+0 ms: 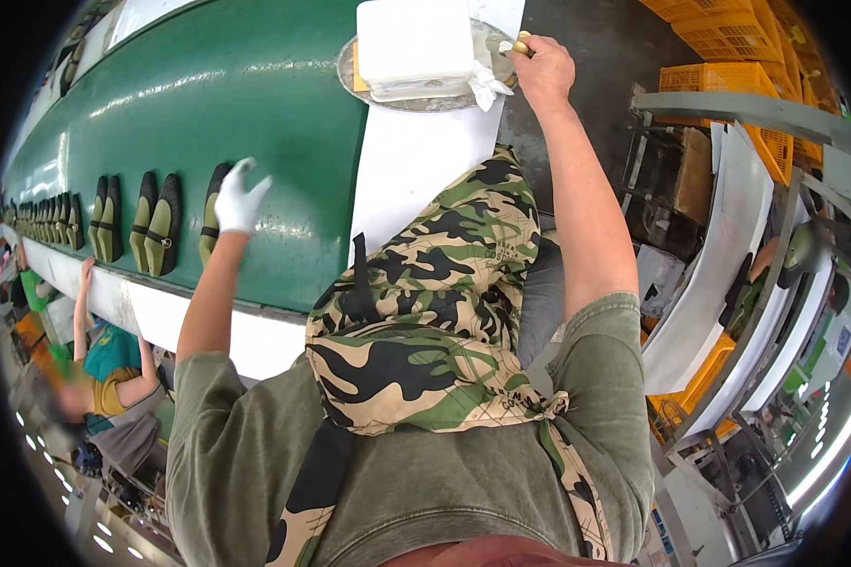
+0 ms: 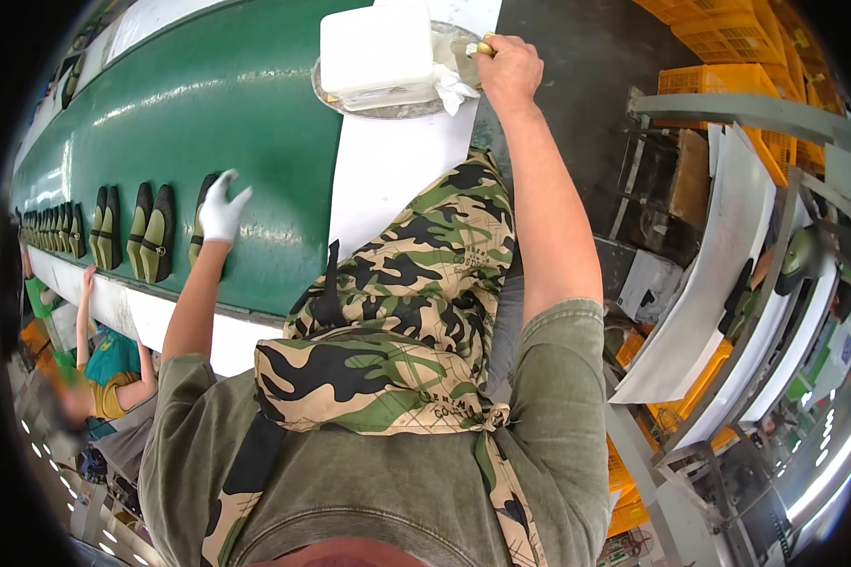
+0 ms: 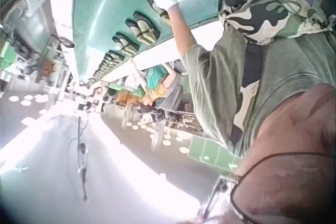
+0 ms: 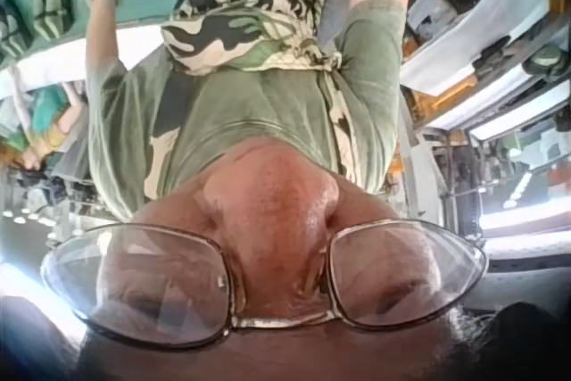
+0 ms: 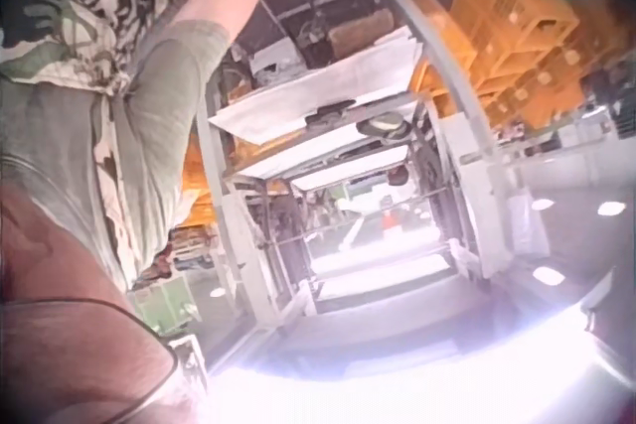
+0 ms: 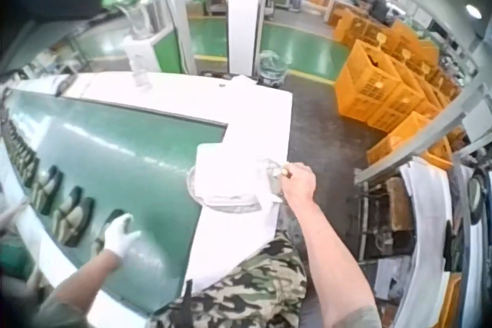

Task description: The recorder applies adhesive to the soles of green shoes on an assembly line using a sponge and a small container of glue.

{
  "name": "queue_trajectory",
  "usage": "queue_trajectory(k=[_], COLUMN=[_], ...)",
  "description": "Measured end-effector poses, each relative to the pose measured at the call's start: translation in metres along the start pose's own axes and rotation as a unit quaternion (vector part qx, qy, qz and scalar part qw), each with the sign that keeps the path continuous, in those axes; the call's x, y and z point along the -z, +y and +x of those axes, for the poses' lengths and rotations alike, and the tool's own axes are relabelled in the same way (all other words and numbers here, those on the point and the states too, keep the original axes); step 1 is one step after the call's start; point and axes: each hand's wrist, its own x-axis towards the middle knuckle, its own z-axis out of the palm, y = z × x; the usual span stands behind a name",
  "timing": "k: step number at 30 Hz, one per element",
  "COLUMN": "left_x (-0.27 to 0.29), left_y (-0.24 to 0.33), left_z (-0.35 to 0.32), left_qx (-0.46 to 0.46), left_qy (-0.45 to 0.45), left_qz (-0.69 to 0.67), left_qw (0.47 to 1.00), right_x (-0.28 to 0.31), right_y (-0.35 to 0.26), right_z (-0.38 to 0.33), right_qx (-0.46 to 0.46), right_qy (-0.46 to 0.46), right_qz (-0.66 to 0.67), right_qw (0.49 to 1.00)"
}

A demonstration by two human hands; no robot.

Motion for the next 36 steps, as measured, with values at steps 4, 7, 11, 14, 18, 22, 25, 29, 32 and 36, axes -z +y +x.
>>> queue_trajectory(k=[4,7,11,14,18,22,25,29,32,36], left_x=[0.062,0.072,0.064,0.069,0.065,0.065,0.066,0.070,0.076,0.082], left_y=[-0.048,-0.080,-0.089,-0.064,-0.065,-0.062,-0.059,-0.057,-0.073,-0.095], left_z=[-0.057,-0.080,-0.073,-0.042,-0.029,-0.020,-0.013,-0.008,-0.016,-0.033], left_qx=[0.051,0.208,0.300,0.325,0.303,0.311,0.325,0.303,0.299,0.333], left_qy=[0.019,-0.046,-0.073,-0.165,-0.201,-0.230,-0.265,-0.273,-0.243,-0.174], left_qz=[0.253,0.216,0.123,0.186,0.245,0.262,0.265,0.267,0.225,-0.227], left_qw=[0.966,0.953,0.943,0.912,0.899,0.884,0.868,0.873,0.895,0.898], right_x=[-0.004,-0.010,-0.010,-0.002,0.012,0.025,0.028,0.020,0.020,0.035], right_y=[-0.005,-0.006,-0.009,-0.005,-0.010,-0.012,-0.005,0.016,0.022,0.009], right_z=[0.002,0.001,0.000,0.003,0.002,0.003,0.004,-0.015,-0.030,-0.037], right_qx=[0.026,0.063,0.059,0.083,0.157,0.118,-0.152,-0.331,-0.378,-0.473], right_qy=[-0.023,-0.035,-0.056,-0.018,-0.074,-0.103,-0.145,-0.079,-0.020,0.051], right_qz=[-0.012,-0.041,-0.064,-0.064,-0.135,-0.114,0.003,0.114,0.139,0.361], right_qw=[0.999,0.997,0.995,0.994,0.975,0.981,0.978,0.933,0.915,0.802])
